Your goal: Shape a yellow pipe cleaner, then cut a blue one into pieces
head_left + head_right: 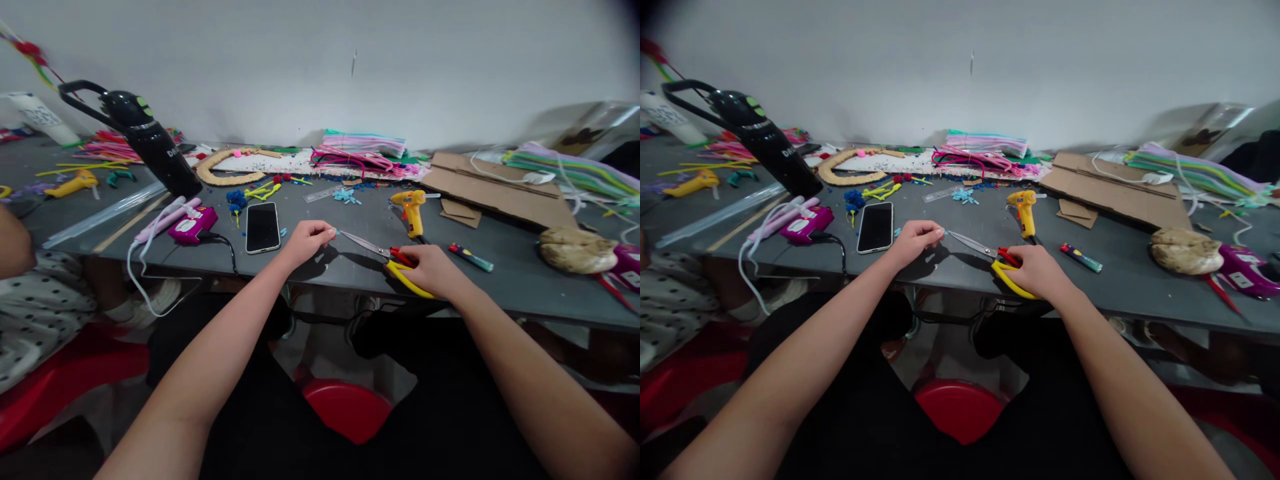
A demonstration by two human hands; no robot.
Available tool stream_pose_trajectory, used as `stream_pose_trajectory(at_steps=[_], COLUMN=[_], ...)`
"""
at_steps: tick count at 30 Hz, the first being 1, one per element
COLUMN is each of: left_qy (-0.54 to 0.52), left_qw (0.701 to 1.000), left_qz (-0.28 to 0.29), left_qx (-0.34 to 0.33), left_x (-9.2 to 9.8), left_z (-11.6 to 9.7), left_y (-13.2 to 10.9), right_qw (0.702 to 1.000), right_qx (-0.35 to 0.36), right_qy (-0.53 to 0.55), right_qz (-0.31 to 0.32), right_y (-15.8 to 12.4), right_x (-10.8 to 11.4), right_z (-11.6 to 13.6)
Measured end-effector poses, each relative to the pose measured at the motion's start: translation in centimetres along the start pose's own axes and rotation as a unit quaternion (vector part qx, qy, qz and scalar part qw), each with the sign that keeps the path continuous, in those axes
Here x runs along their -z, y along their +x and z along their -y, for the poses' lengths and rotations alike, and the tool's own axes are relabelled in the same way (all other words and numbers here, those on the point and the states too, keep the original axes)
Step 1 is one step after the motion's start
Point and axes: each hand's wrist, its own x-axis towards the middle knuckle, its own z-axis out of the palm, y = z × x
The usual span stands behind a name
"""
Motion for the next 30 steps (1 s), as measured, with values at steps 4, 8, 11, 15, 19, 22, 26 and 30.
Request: stream_pose_trajectory(at_steps=[4, 8, 11, 15, 19, 22, 26, 30], left_qy=[-0.003, -0.005, -0.005, -0.007, -0.004, 0.0, 0.005, 0.01], left_qw=[1.0, 1.0, 1.0, 1.0, 1.0, 1.0, 1.0, 1.0], left_qz=[0.004, 0.004, 0.002, 0.005, 0.007, 0.006, 0.002, 0.003], left_qx=[-0.002, 0.003, 0.006, 0.007, 0.003, 0.0, -0.003, -0.003], left_x=[0.02, 0.03, 0.02, -0.03, -0.02, 0.02, 0.03, -0.06], left_z=[-0.1, -0.22, -0.22, -0.15, -0.08, -0.06, -0.04, -0.1], left_y=[-0.02, -0.03, -0.04, -0.02, -0.01, -0.02, -0.03, -0.07], right_qw=[1.0, 1.0, 1.0, 1.0, 1.0, 1.0, 1.0, 1.0], right_qx=[0.005, 0.007, 0.004, -0.019, -0.013, -0.01, -0.006, -0.004], right_qy=[0.001, 0.004, 0.01, 0.016, 0.016, 0.015, 0.013, 0.011], right_qz=[0.004, 0.002, -0.007, -0.018, -0.008, 0.002, 0.002, 0.005], right_y=[0.03, 0.07, 0.04, -0.15, -0.22, -0.17, -0.14, -0.17], right_x=[0.0, -0.14, -0.24, -0.18, 0.01, 0.07, 0.08, 0.12], right_z=[-0.08, -0.39, -0.43, -0.13, 0.16, 0.19, 0.09, 0.06])
